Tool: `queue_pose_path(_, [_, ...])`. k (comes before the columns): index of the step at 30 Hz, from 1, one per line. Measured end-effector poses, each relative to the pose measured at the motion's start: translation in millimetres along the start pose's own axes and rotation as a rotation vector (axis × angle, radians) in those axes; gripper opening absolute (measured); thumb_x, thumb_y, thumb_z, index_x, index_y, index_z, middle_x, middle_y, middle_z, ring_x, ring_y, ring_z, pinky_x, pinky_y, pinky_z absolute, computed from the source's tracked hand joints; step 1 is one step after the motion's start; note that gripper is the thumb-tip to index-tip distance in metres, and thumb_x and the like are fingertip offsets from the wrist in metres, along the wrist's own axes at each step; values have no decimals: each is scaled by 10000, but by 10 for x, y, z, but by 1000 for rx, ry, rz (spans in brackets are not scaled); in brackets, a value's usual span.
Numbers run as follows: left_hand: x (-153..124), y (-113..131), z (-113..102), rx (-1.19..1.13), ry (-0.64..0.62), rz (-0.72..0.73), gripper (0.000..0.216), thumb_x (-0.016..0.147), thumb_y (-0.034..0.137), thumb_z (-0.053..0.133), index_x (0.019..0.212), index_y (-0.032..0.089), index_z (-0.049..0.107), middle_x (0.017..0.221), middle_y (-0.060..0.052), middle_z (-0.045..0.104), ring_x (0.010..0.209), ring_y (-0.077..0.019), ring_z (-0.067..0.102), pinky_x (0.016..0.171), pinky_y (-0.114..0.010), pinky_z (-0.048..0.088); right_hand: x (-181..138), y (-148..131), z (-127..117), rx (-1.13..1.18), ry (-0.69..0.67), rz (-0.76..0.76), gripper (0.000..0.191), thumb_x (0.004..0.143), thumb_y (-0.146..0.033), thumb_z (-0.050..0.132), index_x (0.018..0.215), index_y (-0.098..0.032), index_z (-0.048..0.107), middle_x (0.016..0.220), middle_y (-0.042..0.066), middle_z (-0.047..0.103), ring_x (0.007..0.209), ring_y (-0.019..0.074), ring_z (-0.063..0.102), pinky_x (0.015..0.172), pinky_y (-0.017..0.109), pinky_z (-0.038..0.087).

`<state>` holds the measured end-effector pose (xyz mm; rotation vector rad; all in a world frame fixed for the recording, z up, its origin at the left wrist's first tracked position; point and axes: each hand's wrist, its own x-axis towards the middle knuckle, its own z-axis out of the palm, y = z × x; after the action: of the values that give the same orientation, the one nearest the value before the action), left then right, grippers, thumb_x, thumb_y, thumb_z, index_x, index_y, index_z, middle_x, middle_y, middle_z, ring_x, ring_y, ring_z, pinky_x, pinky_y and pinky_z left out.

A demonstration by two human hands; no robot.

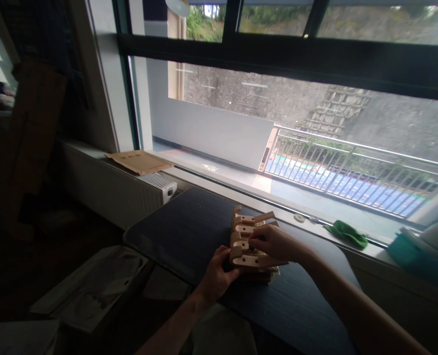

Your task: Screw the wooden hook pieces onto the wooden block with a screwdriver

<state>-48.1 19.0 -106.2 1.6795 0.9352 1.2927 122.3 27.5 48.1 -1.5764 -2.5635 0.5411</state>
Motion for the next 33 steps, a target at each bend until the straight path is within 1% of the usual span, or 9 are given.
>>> queue_pose_path(8, [-5, 10, 20, 33, 55, -5, 176, 652, 153, 697, 798, 176, 601, 848, -15, 561, 851, -189, 530, 800, -309, 444, -10, 5, 4, 20, 35, 4, 255, 836, -320, 477, 854, -185, 693, 762, 15, 669, 645, 109, 534, 597, 226, 367])
queue_pose_path(13, [-7, 20, 19, 48, 34, -19, 200, 667, 173, 689, 826, 169, 568, 882, -24, 554, 879, -202, 518, 809, -336, 433, -191, -64, -30, -16, 15, 19, 223, 771, -264, 532, 927, -264, 692, 777, -17, 673, 669, 119, 563, 602, 224, 371])
queue_pose_path(16, [-14, -5, 14, 34, 21, -22, 207, 681, 184, 682, 842, 168, 553, 904, -28, 550, 890, -202, 515, 820, -340, 429, -340, -170, -92, -89, 133, 40, 206, 803, -270, 499, 854, -257, 699, 746, -8, 667, 650, 127, 571, 596, 230, 377])
queue_pose_path(19, [-21, -28, 10, 38, 19, -34, 213, 687, 201, 687, 844, 169, 546, 906, -29, 549, 882, -198, 515, 817, -337, 430, -509, -236, -69, -92, 308, 36, 233, 845, -313, 474, 940, -272, 683, 856, 6, 682, 721, 150, 605, 634, 244, 415])
queue_pose_path(23, [-29, -38, 8, 59, 24, -30, 220, 690, 215, 691, 858, 178, 553, 896, -22, 551, 879, -194, 517, 820, -331, 432, -745, -70, 379, 86, 671, 124, 369, 880, -347, 433, 1215, -249, 550, 1099, 46, 651, 880, 167, 636, 684, 241, 489])
queue_pose_path(27, [-28, -34, 12, 58, 26, -32, 238, 682, 182, 683, 885, 183, 558, 905, -22, 552, 886, -193, 524, 825, -327, 437, -902, 219, 1140, 101, 622, 215, 300, 839, -295, 468, 1069, -196, 633, 997, 50, 701, 850, 185, 675, 651, 228, 531])
queue_pose_path(29, [-23, -30, 14, 57, 26, -29, 243, 679, 164, 680, 889, 184, 559, 923, -26, 554, 898, -194, 525, 832, -328, 435, -928, 276, 1420, 113, 677, 238, 288, 853, -294, 455, 1070, -199, 620, 966, 44, 709, 813, 178, 685, 635, 221, 537])
queue_pose_path(31, [-15, -24, 13, 59, 22, -21, 228, 681, 157, 677, 877, 182, 563, 923, -26, 558, 899, -193, 526, 838, -329, 432, -905, 270, 1559, 113, 860, 221, 291, 884, -319, 428, 1099, -208, 590, 949, 43, 709, 797, 170, 685, 634, 222, 534])
queue_pose_path(33, [-7, -18, 11, 62, 13, -16, 211, 680, 160, 679, 859, 180, 570, 905, -23, 564, 893, -194, 527, 838, -329, 430, -839, 246, 1587, 72, 940, 120, 296, 898, -353, 414, 1078, -203, 594, 993, 67, 694, 858, 189, 672, 708, 259, 531])
